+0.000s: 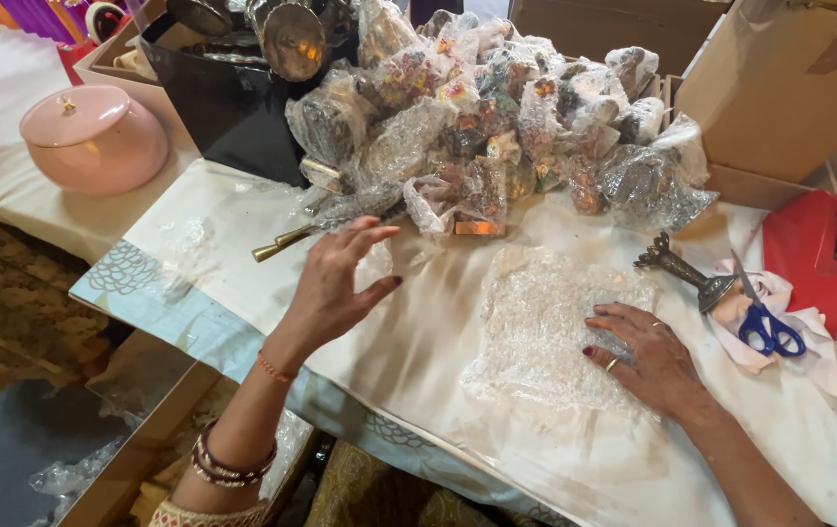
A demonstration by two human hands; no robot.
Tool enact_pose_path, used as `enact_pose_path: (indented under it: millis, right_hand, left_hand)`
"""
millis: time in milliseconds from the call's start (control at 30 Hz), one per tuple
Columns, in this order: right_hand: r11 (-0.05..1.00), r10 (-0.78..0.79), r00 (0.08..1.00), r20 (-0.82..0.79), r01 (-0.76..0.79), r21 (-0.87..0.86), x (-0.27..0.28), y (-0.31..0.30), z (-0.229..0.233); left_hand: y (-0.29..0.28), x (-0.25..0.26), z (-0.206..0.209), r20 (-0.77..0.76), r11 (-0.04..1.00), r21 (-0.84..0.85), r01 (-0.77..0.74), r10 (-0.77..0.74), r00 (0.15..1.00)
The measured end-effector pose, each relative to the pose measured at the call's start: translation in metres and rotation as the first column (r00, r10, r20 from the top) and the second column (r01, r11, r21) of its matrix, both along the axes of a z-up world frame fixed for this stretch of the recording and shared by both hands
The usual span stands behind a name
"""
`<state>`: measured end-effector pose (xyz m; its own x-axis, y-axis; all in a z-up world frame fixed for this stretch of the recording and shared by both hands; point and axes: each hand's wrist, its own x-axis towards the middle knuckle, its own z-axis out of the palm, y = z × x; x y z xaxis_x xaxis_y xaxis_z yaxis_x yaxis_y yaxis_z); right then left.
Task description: The recorder unwraps bubble wrap from various small decorative items and organizes them on a table.
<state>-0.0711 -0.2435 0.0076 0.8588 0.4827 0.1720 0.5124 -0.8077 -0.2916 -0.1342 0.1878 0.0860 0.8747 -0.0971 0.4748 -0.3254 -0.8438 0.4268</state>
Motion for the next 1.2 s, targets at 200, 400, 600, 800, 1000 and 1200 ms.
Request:
enact_pose_path:
  millis: [200, 400, 600, 800, 1000, 1200]
  right_hand:
    - [1.0, 0.003, 1.0, 0.018, -0.003, -0.01, 0.003, -0.001, -0.003]
    - [1.0, 0.003, 1.0, 0.002, -0.003, 0.006, 0.003, 0.0, -0.001]
    - [0.999, 0.036, 0.998, 0.043, -0.037, 0.007, 0.006, -0.005, -0.008]
    - [0.999, 0.034, 0.999, 0.04, -0.033, -0.029, 0.005, -0.003, -0.002]
    - [0.999, 0.038, 0.999, 0.036, -0.038, -0.004, 0.007, -0.008, -0.005]
    - [0.999, -0.024, 0.997, 0.072, 0.026, -0.025, 0.009, -0.012, -0.003]
  left_hand:
    - [-0.024, 0.012, 0.024, 0.034, 0.998, -0.021, 0.059, -0.058, 0.998]
    - [-0.062, 0.04, 0.005, 0.01, 0.937, -0.041, 0.348, -0.348, 0.937]
    - [-0.14, 0.059, -0.007, -0.376, 0.753, 0.139, 0.643, -0.561, 0.738]
    - [-0.179, 0.097, -0.082, -0.258, 0.749, 0.225, 0.623, -0.571, 0.779]
    - [-0.175, 0.099, -0.082, -0.353, 0.822, 0.224, 0.523, -0.432, 0.83]
    - [-0.141, 0.121, -0.086, -0.236, 0.877, 0.297, 0.378, -0.316, 0.919]
